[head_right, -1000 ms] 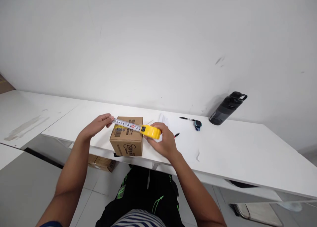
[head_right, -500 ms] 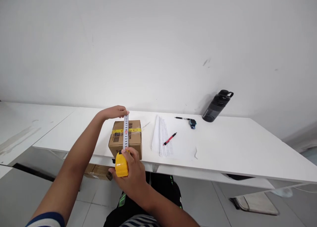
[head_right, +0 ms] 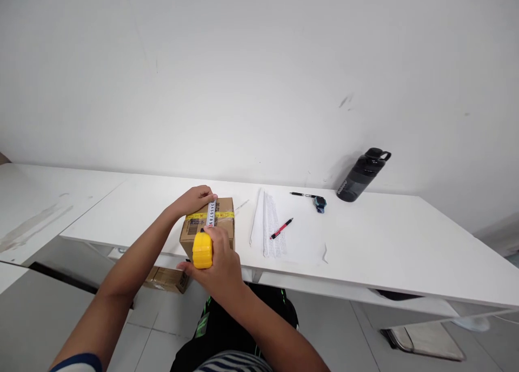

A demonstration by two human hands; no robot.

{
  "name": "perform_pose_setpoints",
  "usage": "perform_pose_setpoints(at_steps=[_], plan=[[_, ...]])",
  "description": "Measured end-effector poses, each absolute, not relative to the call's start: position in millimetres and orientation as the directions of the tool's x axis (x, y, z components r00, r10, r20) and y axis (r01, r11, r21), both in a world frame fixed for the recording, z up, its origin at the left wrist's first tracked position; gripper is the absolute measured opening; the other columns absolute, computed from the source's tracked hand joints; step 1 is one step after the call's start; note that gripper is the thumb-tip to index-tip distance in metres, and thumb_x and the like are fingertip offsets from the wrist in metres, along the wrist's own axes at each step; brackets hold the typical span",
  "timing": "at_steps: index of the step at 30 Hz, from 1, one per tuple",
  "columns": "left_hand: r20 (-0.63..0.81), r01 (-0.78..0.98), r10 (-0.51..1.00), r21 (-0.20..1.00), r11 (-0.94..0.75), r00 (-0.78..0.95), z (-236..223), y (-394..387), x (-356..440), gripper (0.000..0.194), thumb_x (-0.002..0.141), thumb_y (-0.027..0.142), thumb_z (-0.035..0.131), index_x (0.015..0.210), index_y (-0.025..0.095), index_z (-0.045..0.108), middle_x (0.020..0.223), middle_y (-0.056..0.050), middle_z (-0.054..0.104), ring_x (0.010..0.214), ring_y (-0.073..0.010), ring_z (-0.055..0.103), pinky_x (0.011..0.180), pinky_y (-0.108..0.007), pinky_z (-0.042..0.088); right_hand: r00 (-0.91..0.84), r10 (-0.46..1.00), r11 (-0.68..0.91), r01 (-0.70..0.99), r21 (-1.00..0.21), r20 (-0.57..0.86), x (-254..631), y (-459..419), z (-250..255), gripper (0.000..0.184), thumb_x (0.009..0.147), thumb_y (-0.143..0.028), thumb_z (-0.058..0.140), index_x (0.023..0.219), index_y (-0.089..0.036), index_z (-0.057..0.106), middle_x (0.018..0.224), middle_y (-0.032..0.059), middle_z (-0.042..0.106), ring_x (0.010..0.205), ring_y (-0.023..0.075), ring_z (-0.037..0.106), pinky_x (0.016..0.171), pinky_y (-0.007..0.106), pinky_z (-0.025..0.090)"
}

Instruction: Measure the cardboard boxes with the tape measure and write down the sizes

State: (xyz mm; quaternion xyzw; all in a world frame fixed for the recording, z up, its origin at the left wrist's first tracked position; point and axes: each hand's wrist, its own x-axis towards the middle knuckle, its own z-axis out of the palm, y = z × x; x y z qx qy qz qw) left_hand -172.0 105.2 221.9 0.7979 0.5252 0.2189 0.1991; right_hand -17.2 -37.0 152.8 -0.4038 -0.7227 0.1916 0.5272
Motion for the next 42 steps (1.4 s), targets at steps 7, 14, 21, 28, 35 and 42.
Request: perform_pose_setpoints(at_steps=[7,14,21,28,35,42], plan=[[0.28,0.578,0.889,0.681,-0.45,0.362,238.7,58.2,-152.3,0.036,0.089,0.054,0.05,0.087,0.021,0.064,0.095,-0.004,0.067,0.09,-0.0197,0.06,0.081,-0.031,0.046,-0.14,0.481,0.846,0.334,-0.416,0.865,-2.0,-30.6,130.6,0.079,0.082,-0.019,0.066,0.147,-0.032,0.023,0.134,0.0145,0.05,0.126,0.0297,0.053,0.098,0.052,0.052],[0.162,0.706,0.816,0.427,-0.565,0.555,216.0,4.6,-171.5,0.093,0.072,0.066,0.067,0.15,0.029,0.033,0.157,-0.01,0.032,0.146,-0.0364,0.022,0.119,-0.053,0.017,0.01,0.543,0.788,0.34,-0.514,0.84,28.4,-35.2,120.7,0.076,0.081,-0.02,0.068,0.145,-0.033,0.029,0.136,0.0149,0.051,0.128,0.0317,0.052,0.099,0.056,0.05],[0.421,0.751,0.902,0.564,-0.343,0.096,169.6,-23.4,-237.2,0.094,0.076,0.057,0.069,0.153,0.032,0.022,0.161,-0.007,0.024,0.148,-0.0302,0.022,0.12,-0.046,0.022,0.022,0.757,0.653,-0.058,-0.755,0.653,30.7,-31.5,117.3,0.056,0.083,-0.024,0.068,0.13,-0.031,0.037,0.142,0.0154,0.049,0.123,0.0264,0.057,0.085,0.043,0.058],[0.374,0.478,0.922,0.832,-0.283,-0.105,96.7,-39.2,-204.7,0.109,0.068,0.051,0.079,0.154,0.027,0.016,0.159,-0.015,0.027,0.146,-0.0309,0.028,0.119,-0.042,0.026,-0.431,0.808,0.408,-0.081,-0.909,0.401,2.8,44.9,187.9,0.049,0.076,-0.042,0.074,0.116,-0.024,0.052,0.117,0.0069,0.065,0.103,0.0218,0.062,0.087,0.037,0.052],[0.297,0.292,0.953,0.918,-0.269,-0.054,97.9,-30.5,-192.5,0.13,0.065,0.044,0.083,0.153,0.033,-0.012,0.159,-0.017,0.024,0.143,-0.0299,0.034,0.117,-0.044,0.029,-0.727,0.644,0.512,0.177,-0.841,0.239,-33.9,73.4,204.5,0.04,0.076,-0.051,0.069,0.103,-0.022,0.063,0.097,0.0018,0.066,0.087,0.0189,0.06,0.076,0.033,0.047],[0.175,0.337,0.985,0.927,-0.163,-0.006,102.7,-32.2,-180.8,0.113,0.078,0.046,0.072,0.155,0.03,-0.009,0.163,-0.011,0.015,0.148,-0.0287,0.022,0.119,-0.041,0.022,-0.656,0.691,0.619,0.321,-0.717,0.303,-18.3,70.0,201.6,0.041,0.079,-0.046,0.066,0.112,-0.022,0.061,0.105,0.0057,0.067,0.092,0.0211,0.06,0.08,0.035,0.045]])
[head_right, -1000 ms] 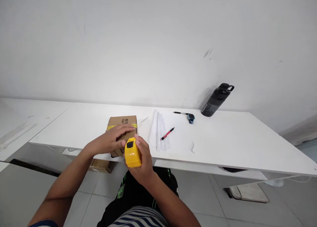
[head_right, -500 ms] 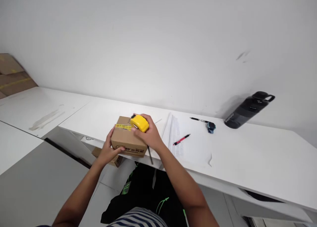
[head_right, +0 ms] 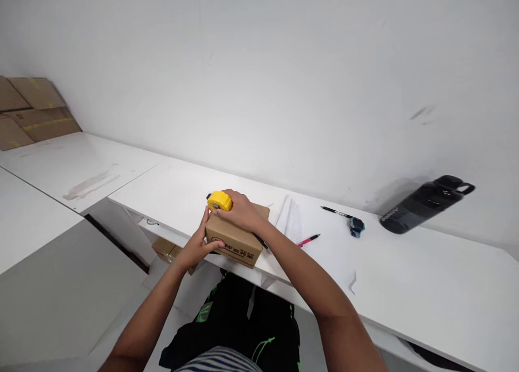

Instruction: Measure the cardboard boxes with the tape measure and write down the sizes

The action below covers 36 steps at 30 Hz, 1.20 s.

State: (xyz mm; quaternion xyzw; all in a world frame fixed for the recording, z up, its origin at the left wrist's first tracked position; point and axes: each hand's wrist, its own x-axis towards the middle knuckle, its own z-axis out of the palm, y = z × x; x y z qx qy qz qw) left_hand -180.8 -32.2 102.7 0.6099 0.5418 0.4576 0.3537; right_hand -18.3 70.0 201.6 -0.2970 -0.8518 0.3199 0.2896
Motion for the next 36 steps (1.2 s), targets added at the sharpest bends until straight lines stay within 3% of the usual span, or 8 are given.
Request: perform_pose_setpoints(at_steps=[5,14,16,19,21,25,28,36], plan=[[0.157,0.34,0.987,0.93,-0.14,-0.025,94.6,-29.2,-167.1,0.109,0.08,0.043,0.071,0.155,0.028,-0.006,0.161,-0.01,0.023,0.146,-0.0289,0.027,0.116,-0.04,0.029,-0.652,0.708,0.628,0.405,-0.664,0.272,-0.8,72.4,204.1,0.042,0.08,-0.044,0.066,0.116,-0.023,0.057,0.104,0.0058,0.068,0.09,0.0219,0.062,0.075,0.033,0.045],[0.252,0.364,0.967,0.904,-0.224,-0.03,91.4,-22.8,-159.8,0.095,0.079,0.043,0.071,0.155,0.028,0.015,0.162,-0.008,0.022,0.146,-0.0267,0.026,0.12,-0.039,0.022,-0.677,0.723,0.597,0.514,-0.617,0.135,40.2,76.5,215.6,0.039,0.079,-0.041,0.065,0.111,-0.023,0.054,0.098,0.0054,0.068,0.085,0.022,0.062,0.068,0.031,0.044],[0.25,0.385,0.968,0.895,-0.224,-0.018,97.4,-23.1,-160.9,0.094,0.079,0.044,0.071,0.154,0.028,0.016,0.161,-0.009,0.023,0.145,-0.0279,0.029,0.118,-0.039,0.027,-0.668,0.733,0.591,0.535,-0.605,0.126,46.4,73.4,216.2,0.038,0.079,-0.04,0.064,0.111,-0.022,0.054,0.098,0.0058,0.068,0.085,0.0222,0.062,0.067,0.031,0.044],[0.201,0.43,0.979,0.882,-0.193,0.029,118.4,-23.0,-165.3,0.106,0.077,0.046,0.073,0.155,0.032,0.003,0.161,-0.012,0.023,0.137,-0.0288,0.042,0.108,-0.039,0.042,-0.665,0.737,0.585,0.535,-0.61,0.123,51.4,71.5,215.8,0.037,0.078,-0.039,0.065,0.11,-0.022,0.054,0.099,0.0061,0.068,0.085,0.0222,0.061,0.067,0.03,0.043],[0.17,0.525,0.982,0.831,-0.186,0.08,137.9,-21.4,-168.6,0.111,0.074,0.049,0.074,0.155,0.034,0.001,0.158,-0.013,0.027,0.131,-0.0293,0.049,0.1,-0.038,0.049,-0.666,0.734,0.582,0.519,-0.626,0.13,51.8,72.9,214.7,0.038,0.078,-0.038,0.065,0.111,-0.023,0.054,0.099,0.006,0.068,0.086,0.0222,0.062,0.067,0.03,0.043],[0.192,0.802,0.97,0.55,-0.233,0.15,168.1,-16.0,-170.6,0.088,0.074,0.062,0.068,0.149,0.036,0.03,0.151,-0.006,0.041,0.127,-0.0296,0.053,0.098,-0.04,0.049,-0.664,0.729,0.601,0.5,-0.624,0.169,49.2,77.1,211.5,0.038,0.078,-0.04,0.064,0.111,-0.023,0.055,0.098,0.0056,0.068,0.085,0.022,0.062,0.067,0.03,0.043],[0.209,0.891,0.968,0.402,-0.213,0.137,172.6,-13.6,-169.0,0.086,0.076,0.067,0.062,0.149,0.035,0.031,0.149,-0.004,0.046,0.127,-0.0279,0.054,0.097,-0.039,0.049,-0.672,0.721,0.607,0.494,-0.622,0.17,52.2,78.1,211.7,0.037,0.078,-0.041,0.064,0.11,-0.023,0.055,0.098,0.0054,0.068,0.084,0.0217,0.061,0.066,0.031,0.043],[0.196,0.951,0.981,0.304,-0.056,-0.005,160.1,-9.1,-170.2,0.09,0.073,0.069,0.063,0.15,0.035,0.03,0.143,-0.002,0.054,0.124,-0.0281,0.058,0.093,-0.037,0.05,-0.676,0.721,0.63,0.549,-0.549,0.152,108.2,80.9,218.2,0.034,0.081,-0.038,0.062,0.111,-0.024,0.057,0.108,0.0069,0.067,0.093,0.0241,0.061,0.075,0.035,0.046]])
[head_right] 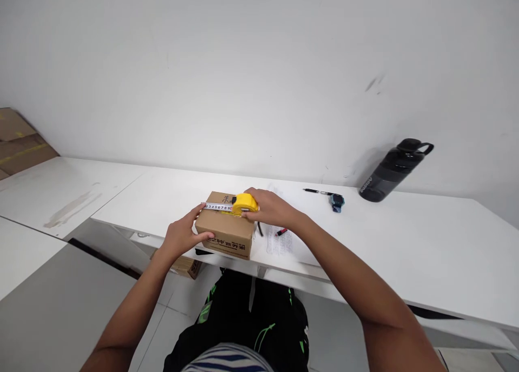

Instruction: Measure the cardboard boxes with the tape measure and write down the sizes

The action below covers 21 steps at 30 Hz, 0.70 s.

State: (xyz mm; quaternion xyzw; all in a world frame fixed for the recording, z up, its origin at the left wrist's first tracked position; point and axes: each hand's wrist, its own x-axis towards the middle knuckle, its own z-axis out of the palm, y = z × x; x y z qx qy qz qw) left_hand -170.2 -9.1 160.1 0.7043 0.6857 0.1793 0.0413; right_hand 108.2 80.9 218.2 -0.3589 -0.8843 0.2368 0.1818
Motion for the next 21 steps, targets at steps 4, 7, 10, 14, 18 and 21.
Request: perform_pose_setpoints(at_steps=[4,7,10,14,18,21], plan=[[0.21,0.948,0.977,0.315,-0.05,-0.019,155.2,-7.5,-172.4,0.09,0.074,0.068,0.063,0.15,0.037,0.027,0.14,-0.001,0.058,0.123,-0.027,0.059,0.092,-0.035,0.05,-0.633,0.763,0.598,0.615,-0.514,0.13,143.0,74.9,214.4,0.036,0.082,-0.04,0.06,0.114,-0.023,0.056,0.108,0.0076,0.066,0.092,0.0247,0.061,0.075,0.036,0.047],[0.192,0.948,0.981,0.317,-0.034,-0.029,154.2,-7.5,-173.6,0.091,0.074,0.067,0.064,0.151,0.036,0.027,0.139,-0.003,0.059,0.122,-0.0275,0.059,0.091,-0.035,0.05,-0.595,0.799,0.536,0.64,-0.55,0.086,165.0,66.2,209.4,0.034,0.082,-0.041,0.06,0.111,-0.023,0.057,0.103,0.007,0.067,0.086,0.0239,0.064,0.072,0.035,0.047],[0.157,0.938,0.987,0.346,-0.027,-0.029,155.5,-7.1,-173.7,0.092,0.074,0.065,0.065,0.151,0.035,0.026,0.139,-0.004,0.058,0.121,-0.028,0.06,0.091,-0.035,0.049,-0.543,0.836,0.472,0.638,-0.608,0.079,179.3,59.6,203.3,0.034,0.082,-0.044,0.061,0.109,-0.024,0.058,0.103,0.0069,0.068,0.088,0.0249,0.065,0.07,0.035,0.048],[0.139,0.918,0.99,0.393,-0.044,-0.012,158.8,-5.2,-173.6,0.09,0.076,0.063,0.064,0.152,0.036,0.024,0.143,-0.004,0.055,0.121,-0.0293,0.059,0.091,-0.037,0.049,-0.503,0.858,0.438,0.615,-0.656,0.102,178.6,58.6,197.4,0.035,0.079,-0.041,0.064,0.108,-0.024,0.057,0.099,0.0067,0.068,0.084,0.0247,0.065,0.067,0.034,0.048],[0.136,0.917,0.991,0.396,-0.055,0.001,161.9,-5.0,-173.9,0.086,0.078,0.061,0.063,0.151,0.036,0.025,0.139,-0.004,0.058,0.111,-0.0291,0.064,0.089,-0.038,0.049,-0.545,0.835,0.417,0.537,-0.734,0.075,163.7,62.7,199.3,0.032,0.08,-0.038,0.062,0.106,-0.023,0.052,0.094,0.005,0.067,0.074,0.0215,0.065,0.063,0.033,0.048],[0.141,0.917,0.99,0.394,-0.053,-0.003,163.6,-6.6,-173.3,0.085,0.078,0.062,0.062,0.151,0.036,0.026,0.142,-0.004,0.055,0.107,-0.0286,0.065,0.087,-0.037,0.049,-0.542,0.837,0.419,0.539,-0.73,0.08,157.3,64.6,199.9,0.03,0.079,-0.037,0.062,0.104,-0.024,0.05,0.092,0.0039,0.067,0.071,0.0203,0.064,0.06,0.032,0.047]])
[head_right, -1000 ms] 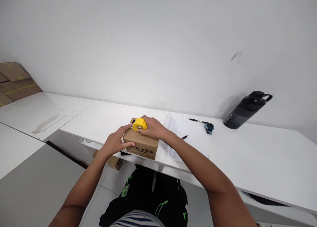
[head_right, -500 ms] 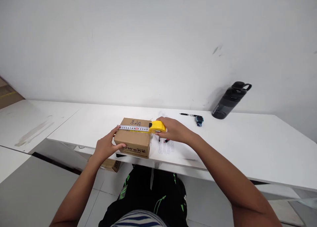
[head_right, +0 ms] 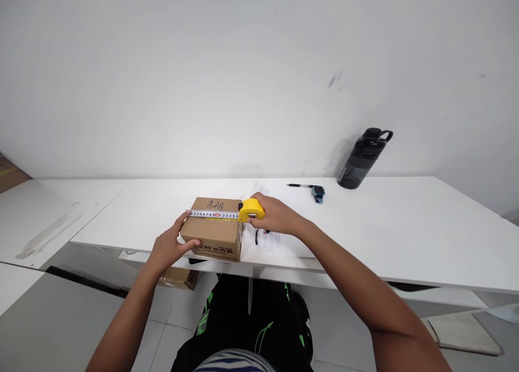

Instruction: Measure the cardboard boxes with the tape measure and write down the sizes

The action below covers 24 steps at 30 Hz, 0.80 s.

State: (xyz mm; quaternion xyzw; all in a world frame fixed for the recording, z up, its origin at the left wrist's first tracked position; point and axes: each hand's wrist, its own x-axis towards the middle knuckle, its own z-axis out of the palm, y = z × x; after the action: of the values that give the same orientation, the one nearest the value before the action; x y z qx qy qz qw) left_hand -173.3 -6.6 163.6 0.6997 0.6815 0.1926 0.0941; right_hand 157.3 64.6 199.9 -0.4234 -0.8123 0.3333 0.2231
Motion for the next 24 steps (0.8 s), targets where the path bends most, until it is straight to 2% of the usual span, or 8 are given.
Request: perform_pose_setpoints(at_steps=[3,7,9,12,14,16,18,24], plan=[[0.134,0.915,0.991,0.4,-0.051,-0.003,165.0,-7.4,-172.3,0.086,0.078,0.063,0.061,0.151,0.037,0.025,0.143,-0.004,0.054,0.107,-0.0287,0.065,0.086,-0.037,0.049,-0.543,0.837,0.414,0.538,-0.734,0.075,159.4,64.3,195.0,0.036,0.083,-0.04,0.06,0.112,-0.024,0.049,0.095,0.0049,0.067,0.075,0.0214,0.064,0.063,0.033,0.049],[0.118,0.917,0.993,0.397,-0.047,0.0,166.7,-5.6,-171.7,0.083,0.079,0.062,0.059,0.151,0.038,0.024,0.142,-0.003,0.055,0.109,-0.0287,0.064,0.088,-0.037,0.048,-0.527,0.84,0.43,0.506,-0.748,0.126,170.7,62.9,186.3,0.083,0.079,-0.049,0.068,0.147,-0.03,0.025,0.127,0.0113,0.058,0.101,0.0258,0.063,0.083,0.041,0.051],[0.114,0.923,0.993,0.384,-0.041,-0.004,167.5,-4.3,-171.5,0.081,0.08,0.062,0.058,0.15,0.038,0.024,0.14,-0.003,0.056,0.106,-0.0283,0.065,0.085,-0.037,0.049,-0.494,0.843,0.458,0.45,-0.767,0.214,179.3,64.7,180.5,0.095,0.078,-0.05,0.069,0.152,-0.032,0.012,0.139,0.0128,0.05,0.114,0.0265,0.058,0.091,0.043,0.048],[0.119,0.933,0.993,0.359,-0.026,-0.018,168.2,-2.9,-170.8,0.081,0.08,0.062,0.057,0.15,0.038,0.025,0.137,-0.005,0.059,0.098,-0.0274,0.067,0.08,-0.036,0.049,-0.323,0.878,0.469,0.43,-0.772,0.354,197.8,73.6,160.8,0.063,0.094,-0.048,0.046,0.15,-0.029,0.022,0.136,0.0116,0.054,0.113,0.0234,0.059,0.092,0.042,0.048],[0.121,0.939,0.992,0.343,-0.018,-0.025,168.7,-2.1,-169.8,0.081,0.08,0.063,0.056,0.15,0.037,0.025,0.134,-0.006,0.06,0.095,-0.027,0.067,0.078,-0.035,0.049,-0.213,0.918,0.391,0.623,-0.677,0.334,212.5,82.3,138.5,0.049,0.099,-0.042,0.032,0.146,-0.025,0.032,0.119,0.011,0.064,0.102,0.0229,0.063,0.086,0.04,0.049],[0.118,0.944,0.993,0.331,-0.014,-0.027,169.6,-1.1,-168.3,0.081,0.08,0.064,0.056,0.15,0.037,0.025,0.132,-0.005,0.062,0.092,-0.0267,0.068,0.075,-0.035,0.049,-0.207,0.954,0.29,0.826,-0.484,0.218,225.5,90.8,112.7,0.046,0.098,-0.036,0.036,0.142,-0.022,0.041,0.102,0.0109,0.07,0.09,0.025,0.066,0.077,0.039,0.049],[0.112,0.946,0.993,0.325,-0.009,-0.03,170.6,0.4,-166.5,0.08,0.08,0.063,0.055,0.15,0.038,0.025,0.131,-0.004,0.063,0.089,-0.026,0.068,0.073,-0.034,0.049,-0.246,0.963,0.269,0.894,-0.358,0.108,234.1,97.9,89.3,0.042,0.094,-0.031,0.046,0.135,-0.021,0.051,0.093,0.0119,0.072,0.083,0.0268,0.067,0.071,0.037,0.048],[0.106,0.948,0.993,0.317,0.013,-0.049,170.9,4.9,-163.2,0.08,0.078,0.065,0.054,0.148,0.039,0.026,0.13,-0.004,0.063,0.082,-0.025,0.069,0.07,-0.034,0.05,-0.309,0.947,0.319,0.892,-0.319,0.084,235.1,118.1,65.0,0.03,0.092,-0.029,0.052,0.12,-0.024,0.06,0.092,0.0094,0.072,0.078,0.0233,0.067,0.068,0.031,0.044]])
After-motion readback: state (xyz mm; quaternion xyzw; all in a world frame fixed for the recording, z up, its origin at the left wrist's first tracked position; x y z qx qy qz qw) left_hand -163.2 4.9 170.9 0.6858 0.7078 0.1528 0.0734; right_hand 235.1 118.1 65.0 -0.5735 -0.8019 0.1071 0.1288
